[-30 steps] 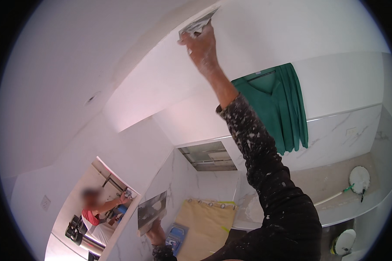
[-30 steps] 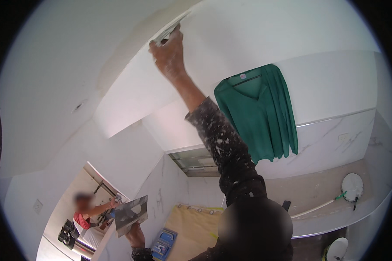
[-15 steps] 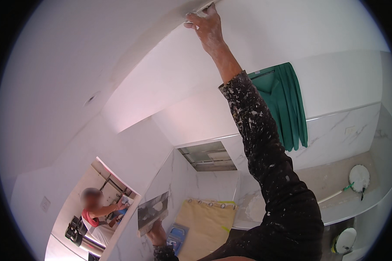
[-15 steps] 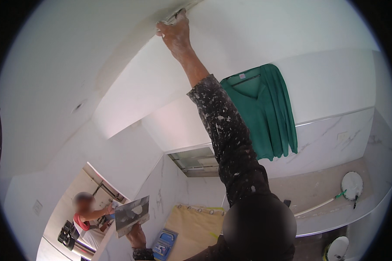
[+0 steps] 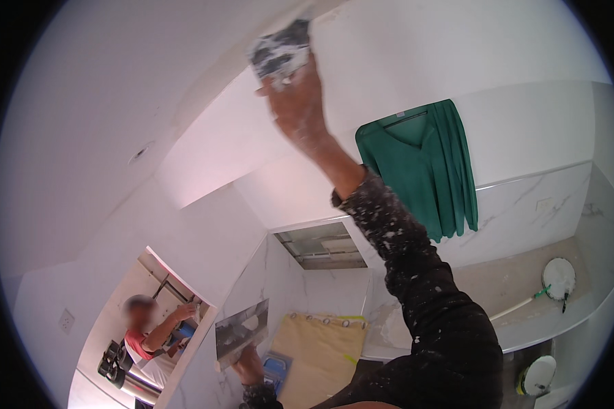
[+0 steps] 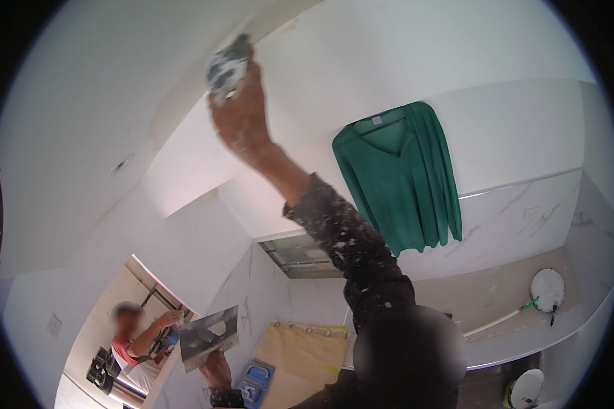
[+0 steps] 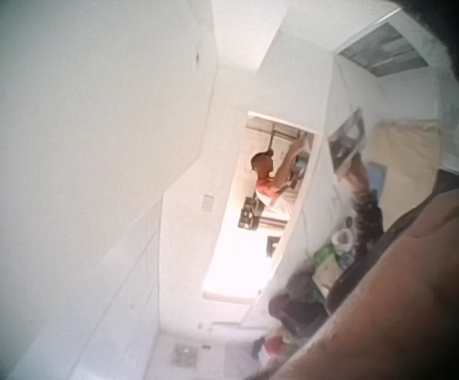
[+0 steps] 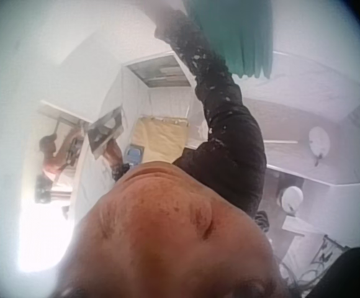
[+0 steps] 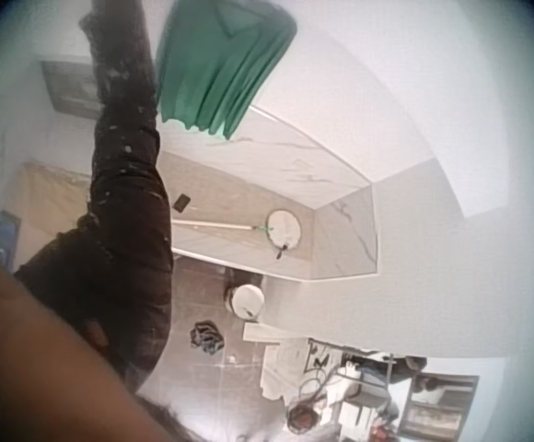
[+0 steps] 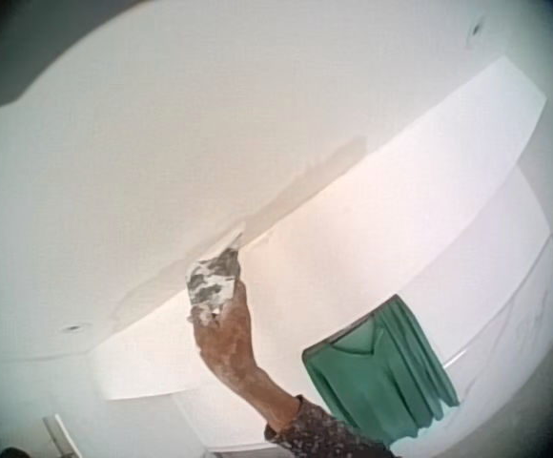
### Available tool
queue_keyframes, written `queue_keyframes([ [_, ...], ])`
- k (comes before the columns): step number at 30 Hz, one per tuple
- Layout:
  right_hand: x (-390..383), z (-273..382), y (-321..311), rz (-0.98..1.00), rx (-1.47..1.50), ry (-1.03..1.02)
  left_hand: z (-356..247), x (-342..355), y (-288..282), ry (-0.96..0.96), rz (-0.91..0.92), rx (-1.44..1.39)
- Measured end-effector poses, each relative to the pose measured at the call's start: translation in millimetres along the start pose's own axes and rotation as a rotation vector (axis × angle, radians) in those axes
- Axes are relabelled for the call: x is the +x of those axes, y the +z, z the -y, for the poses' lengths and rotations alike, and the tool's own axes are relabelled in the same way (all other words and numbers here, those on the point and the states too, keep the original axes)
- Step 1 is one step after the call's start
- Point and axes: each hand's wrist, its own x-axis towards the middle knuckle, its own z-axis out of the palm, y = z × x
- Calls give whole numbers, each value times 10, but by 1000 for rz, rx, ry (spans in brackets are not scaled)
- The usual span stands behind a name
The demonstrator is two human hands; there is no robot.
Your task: The person applies white plaster to the ceiling using a trowel and hawk. They repeatedly scoop plaster from the hawk and smooth it onto the ceiling surface in a bathroom setting.
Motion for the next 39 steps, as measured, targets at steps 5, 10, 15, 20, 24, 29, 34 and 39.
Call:
queue_keyframes([
  [5,494,-267,-611,38,104,137,74,36,-205,-117,-8,-23],
  [10,867,-381,-757,102,203,93,167,102,-242,-48,24,255],
  [15,1112,-469,-737,102,366,107,84,97,-126,-155,7,-4],
  [20,1236,-500,-734,67,365,127,17,78,-52,-173,28,-68],
  [24,1281,-597,-731,17,295,165,54,63,-48,-164,-34,-169],
  [29,1262,-733,-539,162,534,37,105,48,-187,-169,17,-43],
  [34,873,-385,195,77,-191,-316,170,88,-274,25,122,283],
  [39,154,204,144,171,-39,29,194,64,-92,-133,50,-181],
])
